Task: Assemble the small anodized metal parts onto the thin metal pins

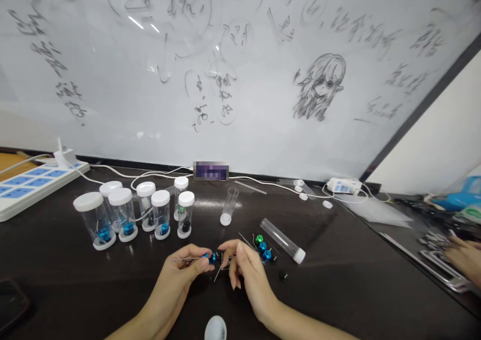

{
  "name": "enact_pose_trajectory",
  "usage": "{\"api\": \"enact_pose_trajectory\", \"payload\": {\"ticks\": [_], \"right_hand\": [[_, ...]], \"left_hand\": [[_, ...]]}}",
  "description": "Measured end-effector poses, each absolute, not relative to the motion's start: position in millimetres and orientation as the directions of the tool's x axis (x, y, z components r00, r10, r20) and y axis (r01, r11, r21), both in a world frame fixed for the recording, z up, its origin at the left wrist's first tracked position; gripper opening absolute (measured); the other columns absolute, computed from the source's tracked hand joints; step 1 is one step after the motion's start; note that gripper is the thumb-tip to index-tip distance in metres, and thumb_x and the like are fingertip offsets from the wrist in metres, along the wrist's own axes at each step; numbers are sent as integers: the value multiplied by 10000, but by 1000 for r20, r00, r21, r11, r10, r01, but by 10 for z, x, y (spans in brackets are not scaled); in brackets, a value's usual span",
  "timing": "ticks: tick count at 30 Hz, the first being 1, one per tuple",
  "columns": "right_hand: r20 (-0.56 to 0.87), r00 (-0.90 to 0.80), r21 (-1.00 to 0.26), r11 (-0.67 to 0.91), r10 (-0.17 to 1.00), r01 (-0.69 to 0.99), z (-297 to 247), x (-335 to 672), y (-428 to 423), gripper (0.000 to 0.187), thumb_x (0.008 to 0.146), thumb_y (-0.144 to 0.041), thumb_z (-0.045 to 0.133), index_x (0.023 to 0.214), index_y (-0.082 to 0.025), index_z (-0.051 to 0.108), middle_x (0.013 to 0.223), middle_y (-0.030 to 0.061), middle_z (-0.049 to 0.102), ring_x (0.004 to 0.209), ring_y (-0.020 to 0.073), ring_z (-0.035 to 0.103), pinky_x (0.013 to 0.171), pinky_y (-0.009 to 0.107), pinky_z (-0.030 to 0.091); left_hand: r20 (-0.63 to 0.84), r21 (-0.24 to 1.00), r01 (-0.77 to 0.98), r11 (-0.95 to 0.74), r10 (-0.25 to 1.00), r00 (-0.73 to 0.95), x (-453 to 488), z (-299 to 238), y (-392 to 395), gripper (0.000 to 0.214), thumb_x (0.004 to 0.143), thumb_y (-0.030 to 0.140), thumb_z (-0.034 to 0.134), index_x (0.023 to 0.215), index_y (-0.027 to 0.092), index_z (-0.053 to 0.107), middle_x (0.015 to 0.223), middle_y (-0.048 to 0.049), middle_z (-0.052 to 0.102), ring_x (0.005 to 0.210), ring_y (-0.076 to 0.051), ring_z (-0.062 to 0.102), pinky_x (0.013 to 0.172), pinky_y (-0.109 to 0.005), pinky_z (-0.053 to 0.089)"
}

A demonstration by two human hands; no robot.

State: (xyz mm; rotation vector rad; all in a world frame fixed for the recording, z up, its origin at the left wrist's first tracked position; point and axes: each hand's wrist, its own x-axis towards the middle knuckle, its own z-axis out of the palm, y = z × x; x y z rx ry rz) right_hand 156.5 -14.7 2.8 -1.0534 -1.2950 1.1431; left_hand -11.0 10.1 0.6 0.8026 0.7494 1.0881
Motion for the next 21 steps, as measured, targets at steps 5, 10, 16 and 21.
{"api": "enact_pose_trajectory", "payload": {"ticks": [5,10,16,21], "right_hand": [[158,-39,-987,157,987,-38,31,1567,-153,414,964,-452,325,1020,-160,612,789,28,562,417,38,431,374,180,251],[150,-42,-988,149,988,-33,39,1565,-157,448,954,-476,334,966,-138,627,766,28,553,418,40,431,379,183,249],[145,-31,-989,144,989,-46,22,1565,-157,461,945,-496,341,958,-138,632,753,28,554,418,48,434,384,190,254],[137,-39,-989,134,990,-55,17,1567,-160,454,948,-493,341,951,-139,624,764,34,573,421,49,443,386,188,253]], "left_hand": [[-135,854,-453,255,951,280,-114,-18,103,138,628,234,794,743,193,730,783,0,693,710,-132,630,733,-231,458],[-144,850,-457,260,951,274,-112,10,97,149,614,231,800,739,186,731,765,-5,695,706,-138,629,740,-240,459],[-130,857,-450,251,950,283,-106,11,105,134,638,231,785,751,186,729,773,-9,694,711,-139,625,742,-243,457],[-136,857,-448,253,951,278,-108,11,101,136,628,232,790,739,184,728,771,-10,690,716,-142,622,747,-247,457]]}}
